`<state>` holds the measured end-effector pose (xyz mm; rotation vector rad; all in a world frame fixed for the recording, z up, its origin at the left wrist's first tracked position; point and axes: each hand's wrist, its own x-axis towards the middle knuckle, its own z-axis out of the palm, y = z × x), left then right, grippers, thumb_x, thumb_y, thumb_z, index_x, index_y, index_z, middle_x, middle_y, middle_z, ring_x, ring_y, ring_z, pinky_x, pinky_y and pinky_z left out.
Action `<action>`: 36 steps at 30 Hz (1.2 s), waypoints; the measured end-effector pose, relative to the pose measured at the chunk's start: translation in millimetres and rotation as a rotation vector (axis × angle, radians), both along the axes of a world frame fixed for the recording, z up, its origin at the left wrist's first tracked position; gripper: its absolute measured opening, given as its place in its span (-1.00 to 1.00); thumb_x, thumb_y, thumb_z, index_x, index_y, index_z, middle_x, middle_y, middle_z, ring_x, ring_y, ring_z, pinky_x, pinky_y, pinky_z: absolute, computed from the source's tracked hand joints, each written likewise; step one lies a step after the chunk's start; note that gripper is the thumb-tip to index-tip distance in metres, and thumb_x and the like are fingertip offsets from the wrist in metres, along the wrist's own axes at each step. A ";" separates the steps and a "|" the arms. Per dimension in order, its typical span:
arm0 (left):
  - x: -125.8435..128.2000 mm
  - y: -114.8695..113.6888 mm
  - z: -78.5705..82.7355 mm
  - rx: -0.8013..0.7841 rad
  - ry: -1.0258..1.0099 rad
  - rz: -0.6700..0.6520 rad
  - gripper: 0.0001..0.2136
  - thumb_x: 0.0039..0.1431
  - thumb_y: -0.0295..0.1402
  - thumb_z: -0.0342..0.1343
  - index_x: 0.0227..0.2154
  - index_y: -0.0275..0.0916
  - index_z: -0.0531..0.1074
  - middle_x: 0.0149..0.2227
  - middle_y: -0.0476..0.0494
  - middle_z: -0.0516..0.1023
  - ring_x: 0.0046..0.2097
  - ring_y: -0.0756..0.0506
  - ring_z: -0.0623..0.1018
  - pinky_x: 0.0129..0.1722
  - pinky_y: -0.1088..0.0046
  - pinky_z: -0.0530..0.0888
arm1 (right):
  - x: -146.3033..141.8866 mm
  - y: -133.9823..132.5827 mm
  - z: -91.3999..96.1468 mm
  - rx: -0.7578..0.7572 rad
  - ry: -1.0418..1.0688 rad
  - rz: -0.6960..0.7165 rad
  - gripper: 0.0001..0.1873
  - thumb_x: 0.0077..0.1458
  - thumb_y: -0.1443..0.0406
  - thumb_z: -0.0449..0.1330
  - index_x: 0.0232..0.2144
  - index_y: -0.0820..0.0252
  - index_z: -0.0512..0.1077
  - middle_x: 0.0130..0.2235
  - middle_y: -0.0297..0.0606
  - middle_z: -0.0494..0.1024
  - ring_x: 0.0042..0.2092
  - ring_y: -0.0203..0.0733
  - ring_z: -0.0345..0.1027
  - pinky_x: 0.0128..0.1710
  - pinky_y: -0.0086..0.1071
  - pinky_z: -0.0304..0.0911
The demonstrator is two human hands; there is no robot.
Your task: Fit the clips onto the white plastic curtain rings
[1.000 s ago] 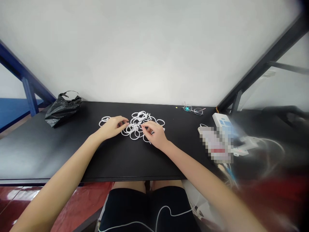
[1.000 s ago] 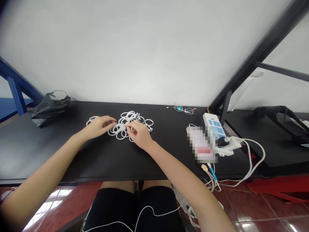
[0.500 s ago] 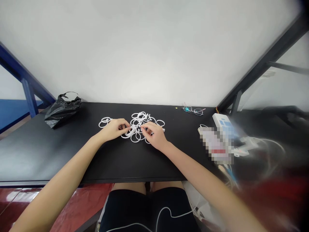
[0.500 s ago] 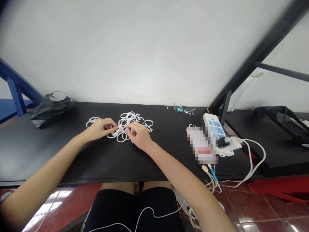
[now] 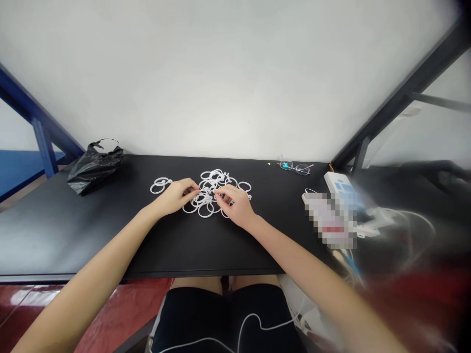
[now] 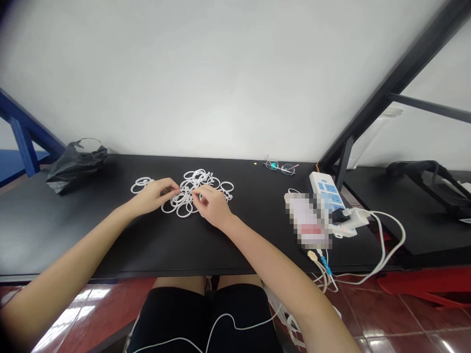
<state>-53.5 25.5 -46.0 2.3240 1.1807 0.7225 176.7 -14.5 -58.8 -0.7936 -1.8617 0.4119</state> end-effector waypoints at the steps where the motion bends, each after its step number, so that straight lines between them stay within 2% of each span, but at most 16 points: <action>1: 0.7 -0.5 0.1 0.010 0.003 0.011 -0.75 0.28 -0.16 -0.01 -0.33 -0.24 0.42 -0.33 -0.11 0.53 -0.32 -0.07 0.52 -0.29 0.41 0.45 | 0.1 0.1 -0.2 -0.005 -0.006 -0.004 -0.86 0.21 0.33 0.12 -0.31 0.20 0.49 -0.32 -0.25 0.52 -0.51 -0.40 0.27 -0.44 -0.46 0.33; 12: 8.8 -8.8 4.6 0.114 -0.061 0.078 -0.76 0.32 -0.18 -0.03 -0.21 -0.22 0.42 -0.26 -0.13 0.58 -0.24 -0.10 0.55 -0.22 0.39 0.47 | 0.2 -1.6 1.3 -0.022 -0.020 -0.023 -0.87 0.20 0.32 0.12 -0.27 0.19 0.48 -0.31 -0.25 0.55 -0.52 -0.39 0.29 -0.44 -0.45 0.35; 14: 9.8 -9.2 4.0 0.165 -0.070 0.075 -0.76 0.32 -0.18 -0.04 -0.19 -0.22 0.43 -0.23 -0.15 0.57 -0.20 -0.11 0.55 -0.17 0.35 0.48 | 0.3 -1.1 -0.6 -0.044 -0.021 -0.023 -0.84 0.18 0.31 0.15 -0.20 0.17 0.48 -0.27 -0.24 0.57 -0.52 -0.40 0.30 -0.44 -0.45 0.37; 17: 13.9 -12.3 4.6 0.256 -0.094 0.038 -0.78 0.33 -0.23 -0.04 -0.18 -0.22 0.44 -0.22 -0.17 0.56 -0.18 -0.11 0.54 -0.13 0.32 0.48 | 0.5 -0.1 -3.7 -0.071 -0.013 -0.010 -0.69 0.16 0.27 0.20 -0.03 0.14 0.43 -0.22 -0.24 0.59 -0.54 -0.42 0.32 -0.43 -0.45 0.39; 19: 17.7 -15.4 5.6 0.308 -0.117 -0.010 -0.80 0.35 -0.28 -0.05 -0.18 -0.23 0.45 -0.21 -0.18 0.55 -0.16 -0.10 0.54 -0.12 0.33 0.48 | 0.5 0.4 -5.0 -0.067 -0.007 0.010 -0.65 0.15 0.25 0.22 0.01 0.14 0.42 -0.20 -0.23 0.59 -0.53 -0.42 0.32 -0.44 -0.46 0.39; 24: 20.8 -17.0 3.4 0.345 -0.151 -0.100 -0.79 0.35 -0.34 -0.04 -0.16 -0.25 0.49 -0.18 -0.20 0.59 -0.14 -0.09 0.56 -0.10 0.35 0.50 | 0.5 1.3 -4.9 -0.030 -0.014 0.060 -0.78 0.20 0.27 0.18 -0.11 0.15 0.49 -0.24 -0.23 0.56 -0.52 -0.41 0.31 -0.46 -0.45 0.37; 27: 18.6 -14.6 0.2 0.370 -0.148 -0.087 -0.78 0.35 -0.32 -0.03 -0.17 -0.24 0.51 -0.18 -0.20 0.60 -0.14 -0.10 0.57 -0.09 0.33 0.51 | 0.8 1.9 -5.0 -0.029 -0.064 0.031 -0.81 0.22 0.27 0.16 -0.14 0.14 0.51 -0.25 -0.23 0.55 -0.50 -0.38 0.31 -0.42 -0.42 0.36; 32: 19.9 -14.8 1.2 0.372 -0.142 -0.050 -0.77 0.34 -0.29 -0.02 -0.19 -0.24 0.52 -0.20 -0.21 0.61 -0.16 -0.11 0.58 -0.10 0.30 0.52 | 0.8 3.2 -7.6 -0.052 -0.077 -0.007 -0.77 0.20 0.28 0.18 -0.09 0.15 0.48 -0.25 -0.25 0.54 -0.50 -0.39 0.30 -0.42 -0.44 0.36; 36: 21.7 -15.9 2.7 0.397 -0.142 -0.057 -0.79 0.34 -0.32 -0.02 -0.19 -0.24 0.51 -0.20 -0.20 0.61 -0.16 -0.09 0.58 -0.11 0.34 0.52 | 1.0 3.9 -7.6 -0.029 -0.042 0.017 -0.84 0.21 0.29 0.18 -0.17 0.16 0.50 -0.27 -0.25 0.53 -0.50 -0.40 0.30 -0.44 -0.46 0.34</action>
